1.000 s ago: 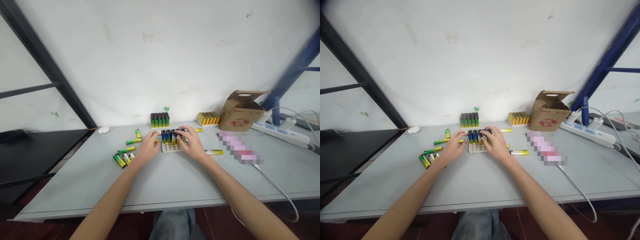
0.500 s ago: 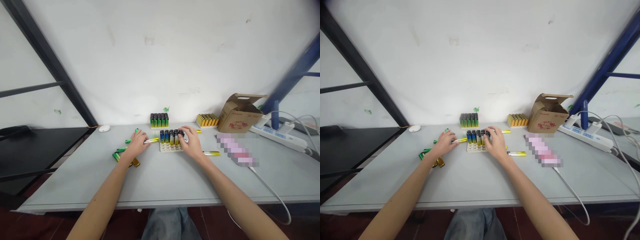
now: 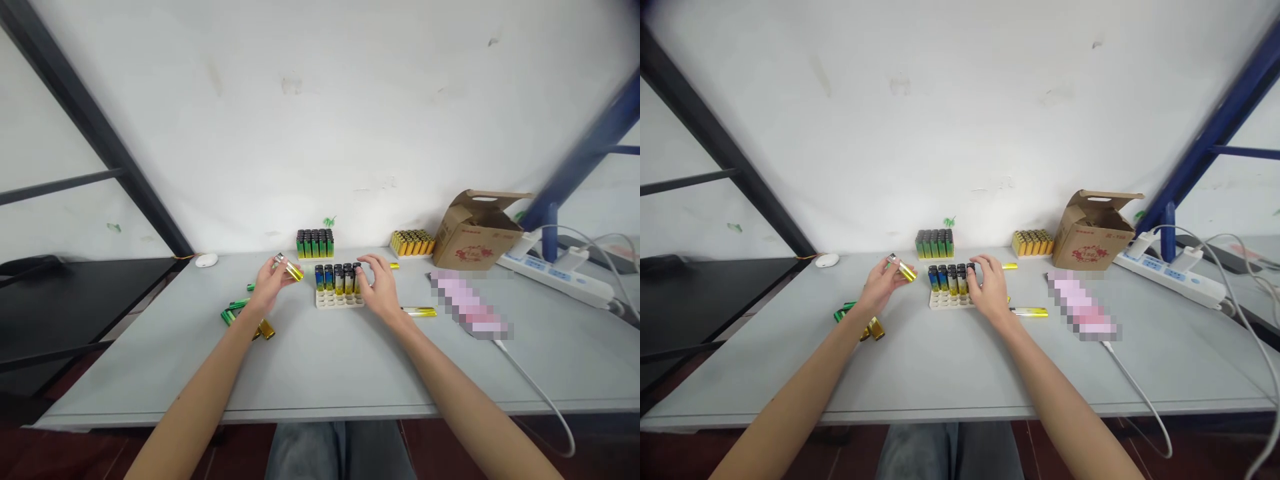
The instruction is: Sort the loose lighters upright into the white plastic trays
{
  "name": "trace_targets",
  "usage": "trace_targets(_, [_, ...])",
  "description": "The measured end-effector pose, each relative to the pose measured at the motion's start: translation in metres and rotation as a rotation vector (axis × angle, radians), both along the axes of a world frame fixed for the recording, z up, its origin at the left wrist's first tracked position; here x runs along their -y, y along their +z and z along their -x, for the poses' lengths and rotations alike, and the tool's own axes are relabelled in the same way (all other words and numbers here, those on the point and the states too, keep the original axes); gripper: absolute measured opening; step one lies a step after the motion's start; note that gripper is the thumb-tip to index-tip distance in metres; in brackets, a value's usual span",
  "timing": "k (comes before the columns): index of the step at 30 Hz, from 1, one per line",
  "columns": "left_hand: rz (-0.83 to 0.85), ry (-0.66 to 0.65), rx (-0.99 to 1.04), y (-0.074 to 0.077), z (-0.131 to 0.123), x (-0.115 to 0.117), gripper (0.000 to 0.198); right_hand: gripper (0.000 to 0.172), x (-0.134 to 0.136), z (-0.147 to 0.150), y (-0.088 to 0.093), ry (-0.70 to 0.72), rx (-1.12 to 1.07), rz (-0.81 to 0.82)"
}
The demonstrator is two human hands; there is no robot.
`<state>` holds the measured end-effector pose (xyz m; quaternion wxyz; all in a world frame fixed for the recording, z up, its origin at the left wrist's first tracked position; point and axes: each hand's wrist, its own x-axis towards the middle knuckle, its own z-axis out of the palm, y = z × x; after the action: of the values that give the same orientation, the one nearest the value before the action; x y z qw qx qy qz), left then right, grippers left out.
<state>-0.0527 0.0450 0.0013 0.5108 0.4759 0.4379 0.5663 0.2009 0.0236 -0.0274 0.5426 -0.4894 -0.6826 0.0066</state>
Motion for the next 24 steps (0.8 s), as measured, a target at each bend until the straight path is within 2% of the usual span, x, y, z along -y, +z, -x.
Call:
trace_targets(6, [0.159, -0.125, 0.266, 0.0034, -0.0048, 0.0027, 0.026, 0.027, 0.0033, 0.0044, -0.0015, 0.047, 0.010, 0.019])
trace_targets(11, [0.201, -0.180, 0.392, 0.0010, -0.0071, 0.0008, 0.021, 0.029, 0.0043, 0.0021, 0.0005, 0.034, -0.035, 0.020])
trace_targets(19, [0.209, -0.280, 0.402, 0.0017, -0.0083, 0.0059, 0.017, 0.029, 0.0018, -0.0004, -0.0033, 0.025, -0.103, 0.009])
trace_targets(24, [0.231, -0.299, 0.431, 0.0034, -0.0093, 0.0071, 0.042, 0.032, 0.0024, -0.0020, -0.0055, 0.019, -0.133, 0.005])
